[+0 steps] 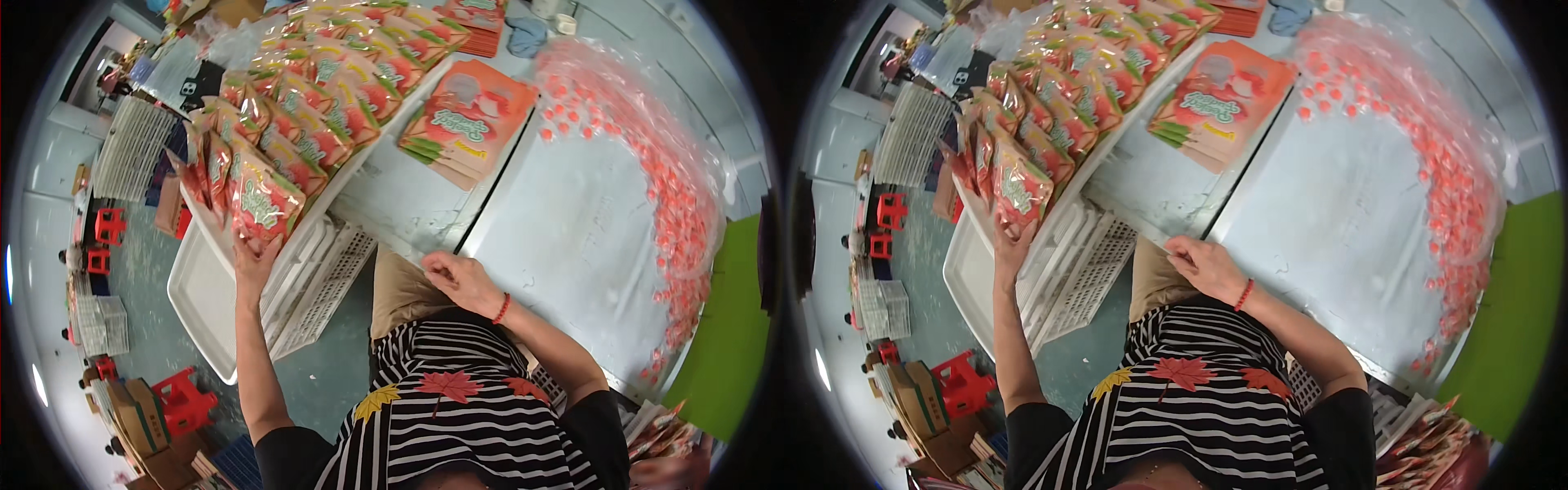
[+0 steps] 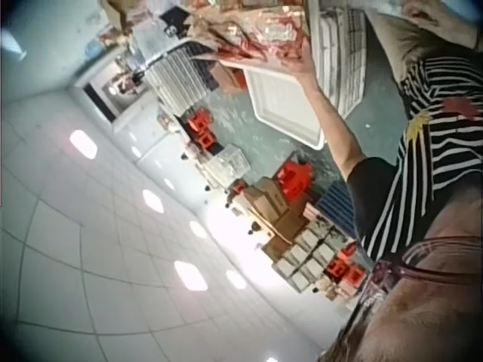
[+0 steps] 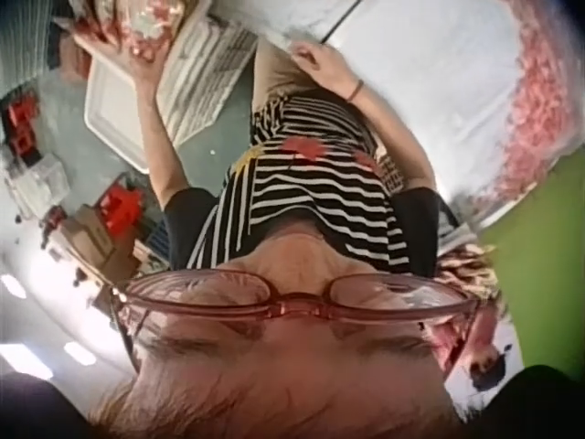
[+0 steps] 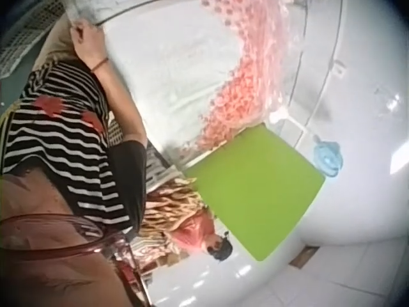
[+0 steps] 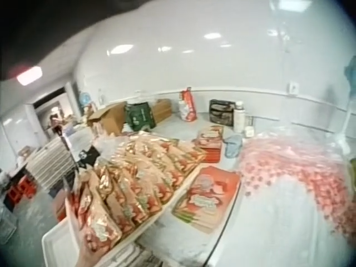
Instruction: Packaging small gummy candies into branded plastic bags and placing them on a tray.
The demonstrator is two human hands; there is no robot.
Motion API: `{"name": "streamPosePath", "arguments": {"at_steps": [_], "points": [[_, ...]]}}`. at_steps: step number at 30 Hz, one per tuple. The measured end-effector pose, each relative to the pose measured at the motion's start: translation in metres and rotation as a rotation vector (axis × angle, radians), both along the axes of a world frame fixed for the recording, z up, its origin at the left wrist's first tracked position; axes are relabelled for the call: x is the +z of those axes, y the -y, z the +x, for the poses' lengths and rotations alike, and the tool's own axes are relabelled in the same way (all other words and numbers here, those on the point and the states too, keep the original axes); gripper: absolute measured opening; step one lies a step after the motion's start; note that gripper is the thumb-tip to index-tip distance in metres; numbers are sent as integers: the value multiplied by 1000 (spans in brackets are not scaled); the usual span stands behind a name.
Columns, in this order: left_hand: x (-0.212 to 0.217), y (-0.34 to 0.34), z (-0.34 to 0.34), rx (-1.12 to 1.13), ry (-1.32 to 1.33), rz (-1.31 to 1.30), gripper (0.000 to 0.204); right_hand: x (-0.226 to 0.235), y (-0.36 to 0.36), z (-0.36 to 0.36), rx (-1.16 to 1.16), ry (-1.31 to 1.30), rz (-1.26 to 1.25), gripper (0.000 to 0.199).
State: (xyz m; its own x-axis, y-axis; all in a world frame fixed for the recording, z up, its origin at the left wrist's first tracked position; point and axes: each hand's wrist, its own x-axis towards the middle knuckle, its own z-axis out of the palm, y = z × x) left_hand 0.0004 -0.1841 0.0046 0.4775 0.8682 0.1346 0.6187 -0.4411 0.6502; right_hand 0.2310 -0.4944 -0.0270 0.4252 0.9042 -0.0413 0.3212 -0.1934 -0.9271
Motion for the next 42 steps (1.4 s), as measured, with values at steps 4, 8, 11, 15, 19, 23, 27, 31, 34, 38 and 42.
{"name": "streamPosePath", "arguments": {"at_steps": [4,8,11,15,19,23,27,31,34,38,42], "points": [[14,43,50,-13,-40,789,76,2,23,20,-127,-48,2,20],[30,119,143,-507,141,560,52,-27,46,32,-294,-290,51,16],[5,118,220,-823,195,580,45,-35,53,32,-346,-514,133,14],[-13,84,275,-968,54,778,45,-41,60,31,-351,-593,237,15],[-23,76,281,-1066,-9,797,45,-44,59,28,-354,-482,217,15],[-19,84,287,-1119,23,806,35,-42,60,29,-355,-336,148,15],[-13,81,287,-1159,-28,648,15,-40,60,29,-326,-310,151,16],[4,108,299,-1165,74,483,11,-45,60,30,-342,-317,172,15],[7,137,307,-1131,215,402,15,-27,57,37,-457,-683,305,17],[0,185,304,-1146,352,235,26,-2,50,68,-761,-452,322,21],[7,214,296,-1123,299,130,29,6,59,88,-794,-341,294,21]]}}
